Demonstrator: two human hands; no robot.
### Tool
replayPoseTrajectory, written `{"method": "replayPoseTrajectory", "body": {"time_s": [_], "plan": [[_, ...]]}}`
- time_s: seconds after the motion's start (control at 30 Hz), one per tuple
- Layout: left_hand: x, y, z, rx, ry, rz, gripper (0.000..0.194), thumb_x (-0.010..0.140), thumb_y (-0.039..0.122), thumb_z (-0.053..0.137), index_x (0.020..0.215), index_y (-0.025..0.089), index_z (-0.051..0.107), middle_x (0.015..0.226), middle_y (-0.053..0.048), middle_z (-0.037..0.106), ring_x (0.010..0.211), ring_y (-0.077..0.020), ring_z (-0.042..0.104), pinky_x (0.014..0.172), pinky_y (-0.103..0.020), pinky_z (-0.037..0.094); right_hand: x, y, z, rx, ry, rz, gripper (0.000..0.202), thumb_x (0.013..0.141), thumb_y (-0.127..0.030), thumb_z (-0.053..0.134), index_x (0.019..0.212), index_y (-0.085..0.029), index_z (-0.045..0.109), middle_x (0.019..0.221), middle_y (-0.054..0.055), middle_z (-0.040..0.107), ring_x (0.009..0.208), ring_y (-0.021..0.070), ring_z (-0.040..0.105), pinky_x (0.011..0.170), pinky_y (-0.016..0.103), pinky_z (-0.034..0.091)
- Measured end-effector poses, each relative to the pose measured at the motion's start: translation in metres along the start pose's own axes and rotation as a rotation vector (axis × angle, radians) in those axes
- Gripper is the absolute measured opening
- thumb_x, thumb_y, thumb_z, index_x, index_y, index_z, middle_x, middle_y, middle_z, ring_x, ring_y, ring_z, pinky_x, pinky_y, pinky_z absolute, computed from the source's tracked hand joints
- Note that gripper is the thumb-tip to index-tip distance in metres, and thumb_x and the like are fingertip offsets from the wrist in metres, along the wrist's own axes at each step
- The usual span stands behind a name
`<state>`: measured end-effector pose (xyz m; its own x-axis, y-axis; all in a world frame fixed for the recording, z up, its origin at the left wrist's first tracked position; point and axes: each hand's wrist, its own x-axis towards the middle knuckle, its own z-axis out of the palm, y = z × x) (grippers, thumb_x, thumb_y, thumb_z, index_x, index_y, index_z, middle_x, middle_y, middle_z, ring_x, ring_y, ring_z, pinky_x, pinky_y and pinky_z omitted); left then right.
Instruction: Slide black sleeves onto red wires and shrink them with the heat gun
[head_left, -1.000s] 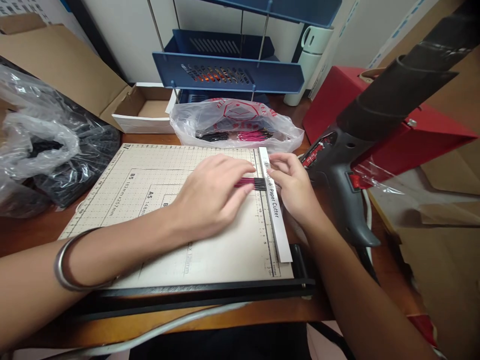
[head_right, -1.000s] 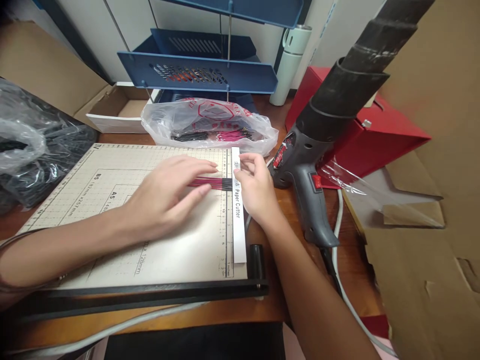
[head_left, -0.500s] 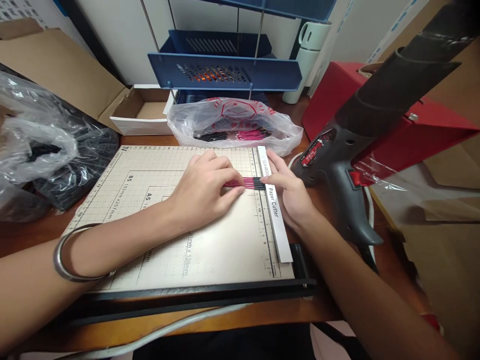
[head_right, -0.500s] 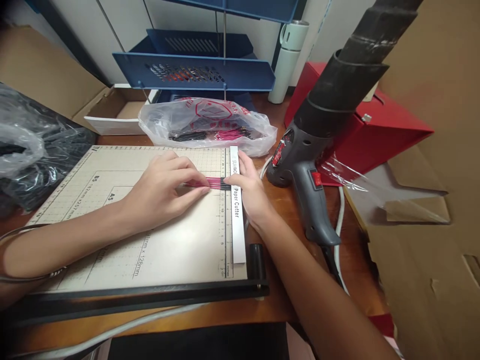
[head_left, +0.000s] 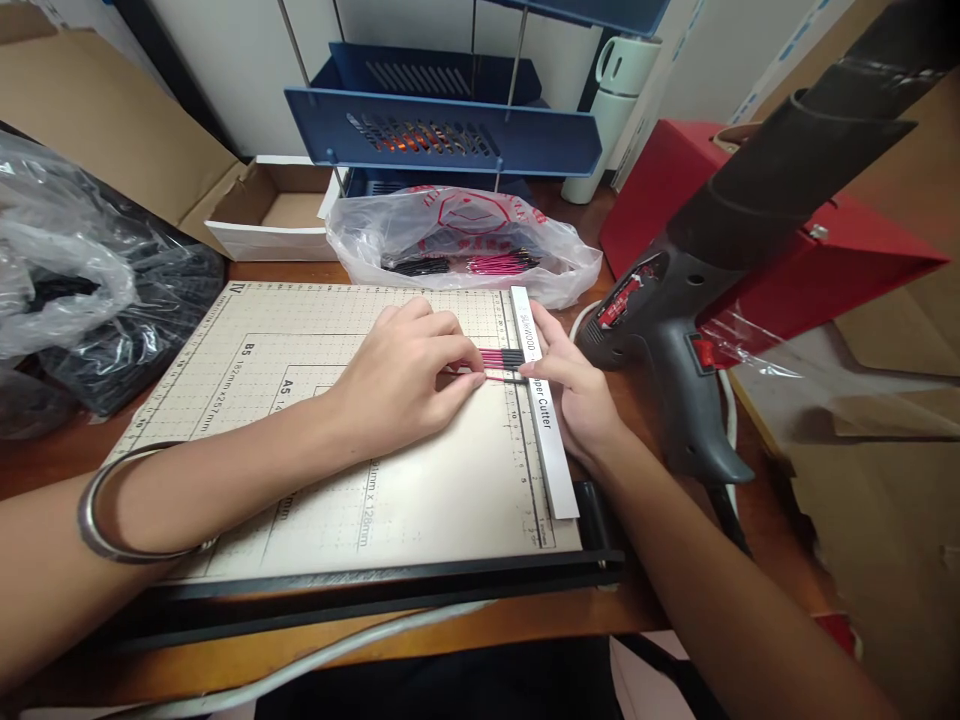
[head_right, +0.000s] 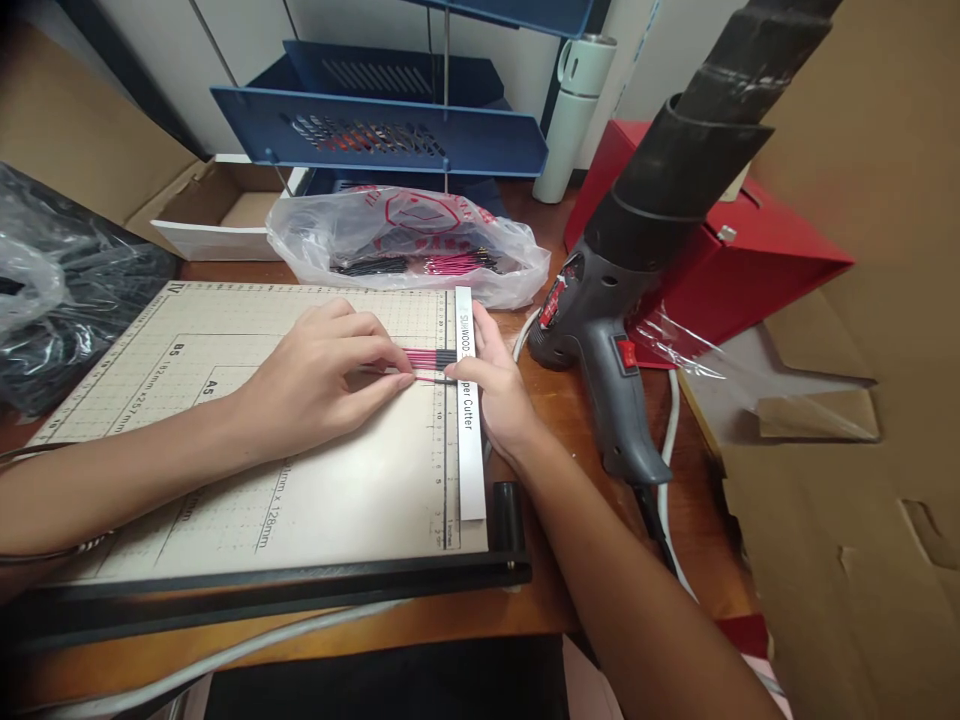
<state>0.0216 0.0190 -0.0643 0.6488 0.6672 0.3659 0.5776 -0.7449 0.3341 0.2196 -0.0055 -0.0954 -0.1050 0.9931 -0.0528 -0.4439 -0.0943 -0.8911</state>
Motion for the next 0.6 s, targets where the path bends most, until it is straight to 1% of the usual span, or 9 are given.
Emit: {"method": "replayPoseTrajectory", "body": {"time_s": [0.07, 0.13, 0.27, 0.37, 0.47, 0.6], "plan": [[-0.0003, 0.0007, -0.0004, 0.003, -0.003, 0.0, 0.02, 0.097, 0.027, 0.063, 0.088, 0.018, 0.078, 0.086, -0.006, 0.072, 0.084, -0.0222, 0.057, 0.079, -0.04, 0.037, -0.0002, -0.0008, -0.0004, -0.021, -0.021, 0.001, 0.077, 0.062, -0.015, 0.068, 0.137, -0.028, 0.056, 0.149, 0.001, 0.067, 0.147, 0.0325, 0.054, 0.132, 0.058, 0.033], [-0.0004, 0.0014, -0.0006, 0.008, -0.003, -0.007, 0.02, 0.097, 0.027, 0.063, 0.087, 0.018, 0.078, 0.086, -0.006, 0.072, 0.084, -0.0225, 0.057, 0.079, -0.04, 0.038, -0.0003, -0.0009, -0.0018, -0.043, -0.033, 0.002, 0.077, 0.062, -0.016, 0.067, 0.137, -0.028, 0.057, 0.15, 0.001, 0.066, 0.146, 0.0328, 0.054, 0.129, 0.058, 0.037], [0.0, 0.0026, -0.001, -0.006, -0.009, -0.018, 0.02, 0.096, 0.027, 0.063, 0.086, 0.018, 0.078, 0.085, -0.006, 0.071, 0.083, -0.0221, 0.056, 0.079, -0.04, 0.038, 0.0002, 0.0, -0.0053, -0.104, -0.011, 0.009, 0.078, 0.063, -0.016, 0.067, 0.139, -0.029, 0.056, 0.155, 0.002, 0.062, 0.148, 0.0341, 0.054, 0.124, 0.058, 0.045], [0.0002, 0.0037, -0.0012, -0.011, -0.003, -0.018, 0.02, 0.096, 0.028, 0.065, 0.085, 0.018, 0.079, 0.083, -0.006, 0.071, 0.081, -0.0211, 0.055, 0.078, -0.039, 0.038, 0.0003, 0.0, -0.0059, -0.113, -0.011, 0.02, 0.081, 0.063, -0.016, 0.072, 0.141, -0.03, 0.053, 0.161, 0.003, 0.057, 0.151, 0.0345, 0.05, 0.127, 0.057, 0.042], [-0.0003, 0.0044, -0.0005, -0.015, -0.001, -0.012, 0.021, 0.097, 0.027, 0.064, 0.086, 0.018, 0.079, 0.083, -0.006, 0.071, 0.081, -0.0212, 0.055, 0.077, -0.038, 0.038, 0.0, -0.0009, -0.0048, -0.107, -0.024, 0.021, 0.084, 0.064, -0.017, 0.078, 0.143, -0.028, 0.051, 0.162, 0.005, 0.056, 0.152, 0.0346, 0.05, 0.131, 0.057, 0.037], [-0.0007, 0.0042, 0.0004, -0.019, -0.011, -0.006, 0.021, 0.098, 0.026, 0.063, 0.088, 0.018, 0.08, 0.085, -0.006, 0.072, 0.082, -0.0211, 0.055, 0.077, -0.038, 0.038, -0.0001, -0.0013, -0.0044, -0.099, -0.042, 0.021, 0.082, 0.065, -0.015, 0.078, 0.142, -0.029, 0.052, 0.163, 0.005, 0.056, 0.154, 0.0342, 0.048, 0.131, 0.057, 0.037]]}}
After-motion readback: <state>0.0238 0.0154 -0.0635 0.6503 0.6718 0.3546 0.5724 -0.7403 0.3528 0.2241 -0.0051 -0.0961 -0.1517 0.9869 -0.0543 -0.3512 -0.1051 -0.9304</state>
